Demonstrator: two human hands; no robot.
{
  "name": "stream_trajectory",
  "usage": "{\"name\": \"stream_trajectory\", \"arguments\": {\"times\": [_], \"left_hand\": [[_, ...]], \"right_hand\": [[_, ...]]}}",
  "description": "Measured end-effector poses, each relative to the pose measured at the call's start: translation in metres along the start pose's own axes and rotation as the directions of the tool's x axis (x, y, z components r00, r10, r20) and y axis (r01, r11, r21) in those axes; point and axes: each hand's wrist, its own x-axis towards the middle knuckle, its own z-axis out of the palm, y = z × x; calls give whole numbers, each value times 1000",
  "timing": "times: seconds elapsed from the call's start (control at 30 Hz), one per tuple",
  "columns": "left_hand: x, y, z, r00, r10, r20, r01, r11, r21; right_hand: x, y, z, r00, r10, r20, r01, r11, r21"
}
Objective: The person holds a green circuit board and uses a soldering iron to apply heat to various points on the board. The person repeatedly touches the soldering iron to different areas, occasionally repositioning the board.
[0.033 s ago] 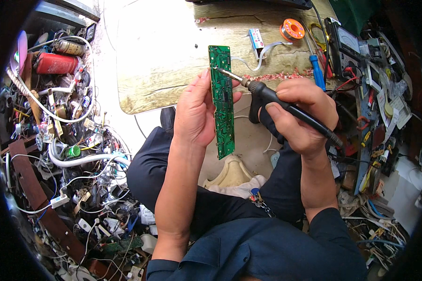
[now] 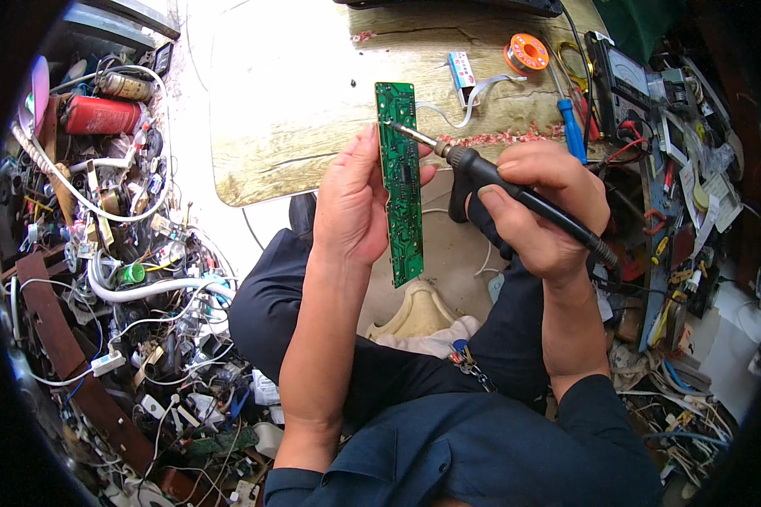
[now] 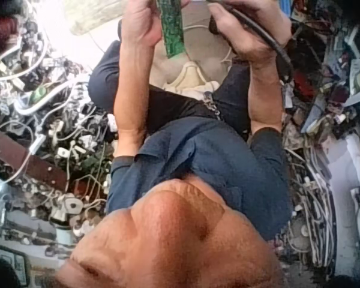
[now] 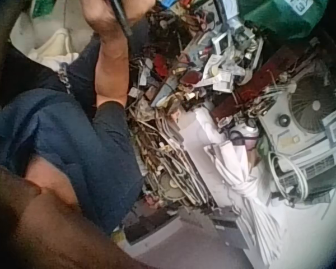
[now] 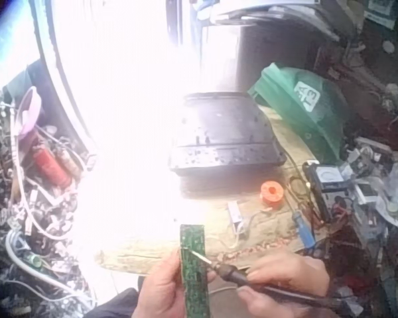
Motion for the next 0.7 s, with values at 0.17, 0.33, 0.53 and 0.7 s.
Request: {"name": "stream_trajectory", "arguments": {"times": [0.17,0.33,0.53,0.7], "left_hand": [[1,0,-2,1000,1,-23,0,999,44],[0,3,4,999,3,-33,-1,999,41],[1,4,5,999,8,-36,-5,997,76],[4,3,-6,1000,23,5,-23,995,101]], "right_hand": [[0,0,-1,1000,12,0,-12,1000,10],[0,-1,-1,1000,6,3,-6,1000,1],[0,-1,-2,1000,9,22,-9,1000,-3],[1,-2,-1,999,-4,38,4,1000,-5]]}}
